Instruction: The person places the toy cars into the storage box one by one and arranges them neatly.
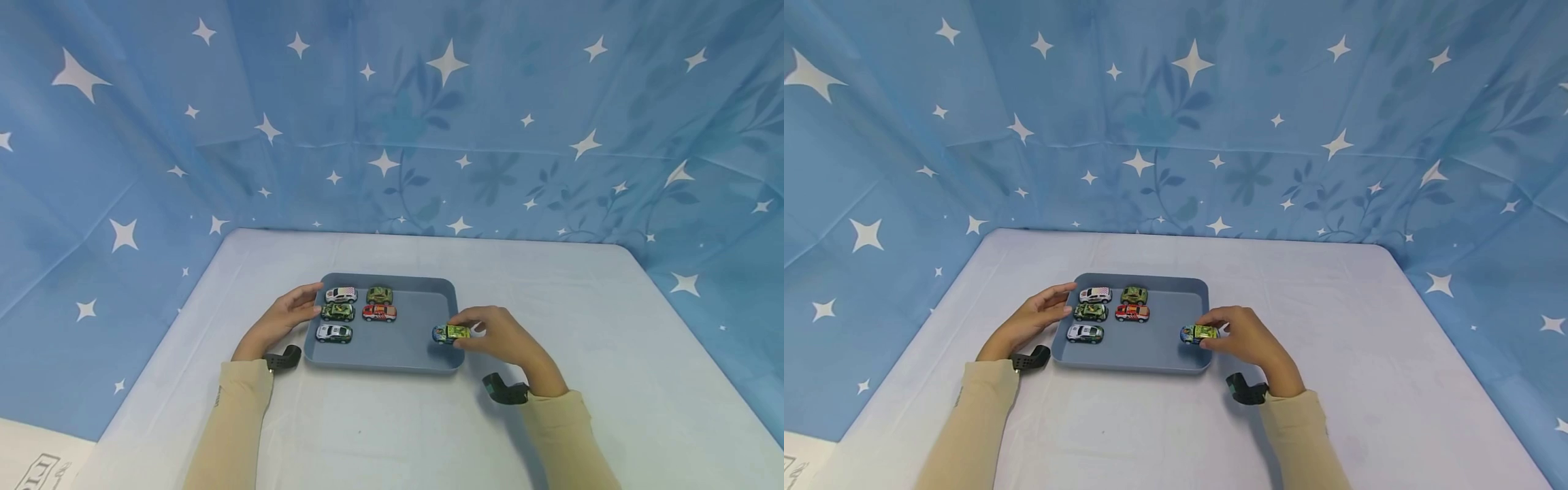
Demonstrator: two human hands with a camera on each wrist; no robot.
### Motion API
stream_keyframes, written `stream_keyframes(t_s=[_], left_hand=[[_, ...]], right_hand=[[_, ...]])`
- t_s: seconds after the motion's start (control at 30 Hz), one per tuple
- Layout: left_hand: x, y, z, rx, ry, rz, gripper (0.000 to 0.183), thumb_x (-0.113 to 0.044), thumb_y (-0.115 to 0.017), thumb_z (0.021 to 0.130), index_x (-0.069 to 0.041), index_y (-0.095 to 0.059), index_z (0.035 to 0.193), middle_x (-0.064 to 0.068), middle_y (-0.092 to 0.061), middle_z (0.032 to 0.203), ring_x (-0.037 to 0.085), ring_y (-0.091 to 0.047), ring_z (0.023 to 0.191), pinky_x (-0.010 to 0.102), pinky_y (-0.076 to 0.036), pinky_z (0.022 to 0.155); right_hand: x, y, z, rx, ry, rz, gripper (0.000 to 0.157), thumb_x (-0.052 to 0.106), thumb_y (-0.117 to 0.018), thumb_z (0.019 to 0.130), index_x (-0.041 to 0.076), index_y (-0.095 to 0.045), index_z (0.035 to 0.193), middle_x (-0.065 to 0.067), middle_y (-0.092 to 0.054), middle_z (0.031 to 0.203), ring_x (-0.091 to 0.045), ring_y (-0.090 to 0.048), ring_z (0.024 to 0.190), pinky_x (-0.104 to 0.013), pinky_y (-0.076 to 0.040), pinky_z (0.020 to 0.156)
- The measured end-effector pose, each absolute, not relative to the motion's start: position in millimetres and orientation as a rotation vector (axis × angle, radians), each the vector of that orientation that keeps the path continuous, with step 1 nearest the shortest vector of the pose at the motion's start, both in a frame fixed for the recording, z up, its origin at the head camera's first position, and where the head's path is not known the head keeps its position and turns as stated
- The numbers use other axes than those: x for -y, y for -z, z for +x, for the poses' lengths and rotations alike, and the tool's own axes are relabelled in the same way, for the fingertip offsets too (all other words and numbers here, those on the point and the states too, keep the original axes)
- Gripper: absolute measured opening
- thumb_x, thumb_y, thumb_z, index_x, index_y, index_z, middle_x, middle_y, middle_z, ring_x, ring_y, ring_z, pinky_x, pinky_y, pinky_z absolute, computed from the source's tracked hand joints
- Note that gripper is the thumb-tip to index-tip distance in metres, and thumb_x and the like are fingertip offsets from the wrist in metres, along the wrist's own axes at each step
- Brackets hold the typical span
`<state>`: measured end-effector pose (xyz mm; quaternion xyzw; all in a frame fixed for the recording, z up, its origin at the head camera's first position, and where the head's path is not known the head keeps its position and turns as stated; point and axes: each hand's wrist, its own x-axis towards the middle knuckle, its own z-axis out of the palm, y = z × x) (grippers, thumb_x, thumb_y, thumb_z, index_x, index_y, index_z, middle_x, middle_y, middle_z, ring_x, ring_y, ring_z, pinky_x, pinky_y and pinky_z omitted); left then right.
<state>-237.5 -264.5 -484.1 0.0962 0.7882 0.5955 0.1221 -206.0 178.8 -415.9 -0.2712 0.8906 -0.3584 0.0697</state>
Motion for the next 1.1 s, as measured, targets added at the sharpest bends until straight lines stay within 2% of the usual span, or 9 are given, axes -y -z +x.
stream_keyframes(t_s=[0.47,0.8,1.1], left_hand=[[265,485,-237,-2.283,-1.752,0.269,0.066,-0.017,-0.066,0.109,-0.002,-0.037,0.167,0.031,-0.034,0.169,0.052,-0.030,0.158,0.063,-0.028,0.128],[265,485,-238,-2.281,-1.754,0.276,0.066,-0.018,-0.065,0.109,-0.002,-0.037,0.167,0.031,-0.034,0.170,0.051,-0.030,0.158,0.063,-0.029,0.128],[265,485,-238,-2.285,-1.755,0.292,0.066,-0.017,-0.065,0.109,-0.001,-0.037,0.167,0.031,-0.035,0.169,0.052,-0.031,0.157,0.063,-0.029,0.127]], right_hand=[[-161,420,-208,-2.666,1.075,-0.806,0.027,0.005,-0.087,0.090,0.000,-0.081,0.116,-0.003,-0.079,0.106,-0.018,-0.070,0.097,-0.047,-0.060,0.090],[-155,420,-207,-2.686,1.058,-0.768,0.028,0.005,-0.087,0.091,0.001,-0.080,0.118,-0.002,-0.078,0.106,-0.016,-0.066,0.095,-0.052,-0.057,0.093],[-149,417,-208,-2.674,1.071,-0.749,0.028,0.006,-0.087,0.091,0.001,-0.080,0.118,-0.004,-0.078,0.109,-0.021,-0.069,0.100,-0.057,-0.058,0.097]])
